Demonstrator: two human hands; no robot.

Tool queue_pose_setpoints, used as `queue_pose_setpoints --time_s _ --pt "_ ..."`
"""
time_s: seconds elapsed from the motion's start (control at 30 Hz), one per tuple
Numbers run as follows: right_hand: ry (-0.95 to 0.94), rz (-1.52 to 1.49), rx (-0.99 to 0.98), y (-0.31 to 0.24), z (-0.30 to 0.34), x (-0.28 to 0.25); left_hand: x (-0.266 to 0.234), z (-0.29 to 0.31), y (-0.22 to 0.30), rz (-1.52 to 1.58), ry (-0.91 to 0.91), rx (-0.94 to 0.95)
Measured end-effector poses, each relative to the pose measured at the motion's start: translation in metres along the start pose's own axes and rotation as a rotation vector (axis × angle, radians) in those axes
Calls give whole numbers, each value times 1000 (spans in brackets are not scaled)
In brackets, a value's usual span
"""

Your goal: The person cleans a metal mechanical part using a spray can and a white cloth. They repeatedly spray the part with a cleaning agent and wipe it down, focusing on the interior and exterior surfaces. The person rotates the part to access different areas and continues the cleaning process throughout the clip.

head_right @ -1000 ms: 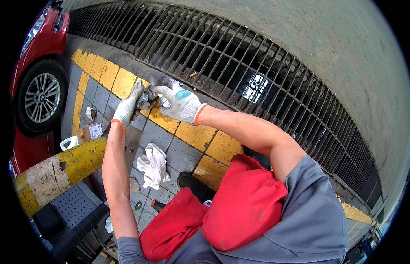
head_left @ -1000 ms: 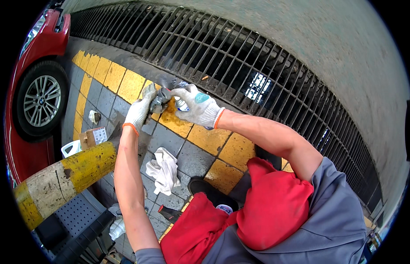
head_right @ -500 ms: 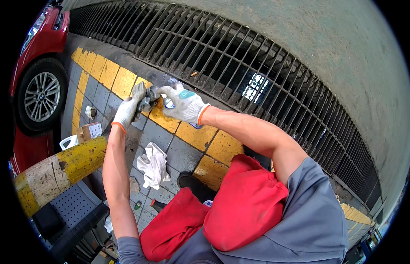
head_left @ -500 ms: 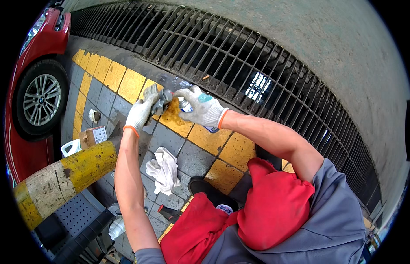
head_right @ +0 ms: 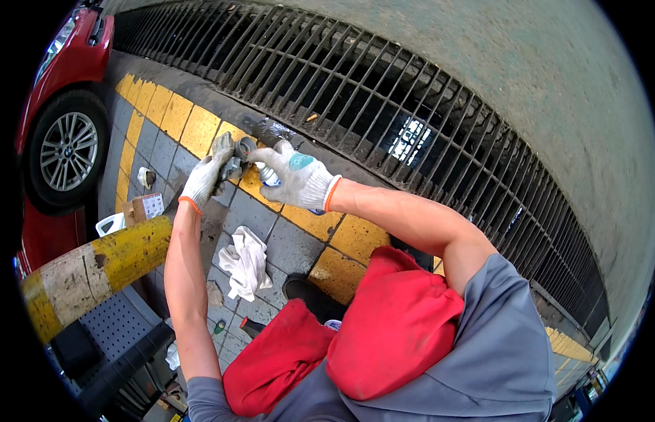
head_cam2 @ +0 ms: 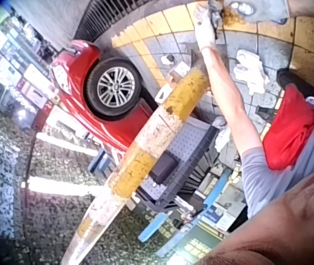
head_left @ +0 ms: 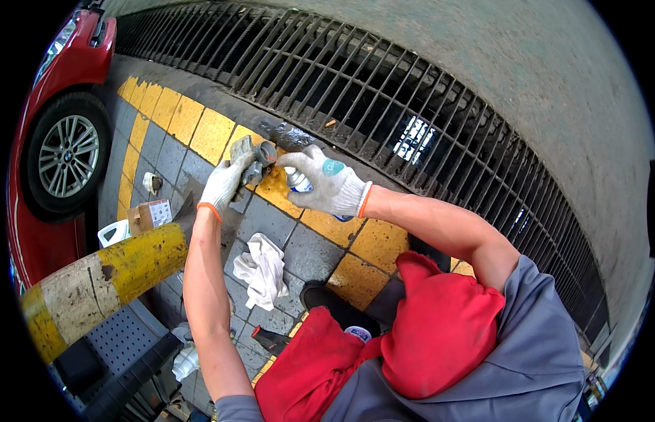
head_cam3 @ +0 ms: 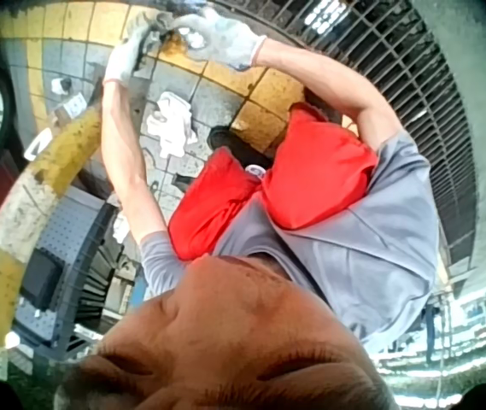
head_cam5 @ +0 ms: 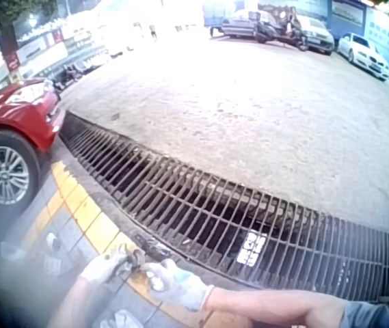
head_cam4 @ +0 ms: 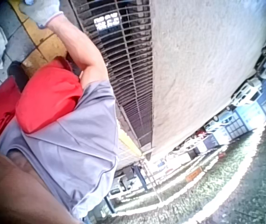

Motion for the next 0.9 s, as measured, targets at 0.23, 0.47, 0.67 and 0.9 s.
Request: queue_pose_setpoints --time_s 0.23,0.47,0.67,0.9 --pt "2 37 -37 -9 -7 -3 1 0 0 -8 -15 31" --pt "6 13 44 -3 -12 -8 3 5 -5 20 -35 28" --pt "24 -14 20 1 -8 -3 -2 5 -17 14 -33 35" --pt "128 7 -41 0 -4 -14 5 12 -7 17 -22 31"
Point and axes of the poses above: each hand's wrist, its own z-axis away from the middle knuckle, its own x-axis out of the palm, y = z × x, the point moved 10 cm from there along -z, towards the middle knuckle, and after that the axes turned 6 degrees about z, right-handed, at the moved point
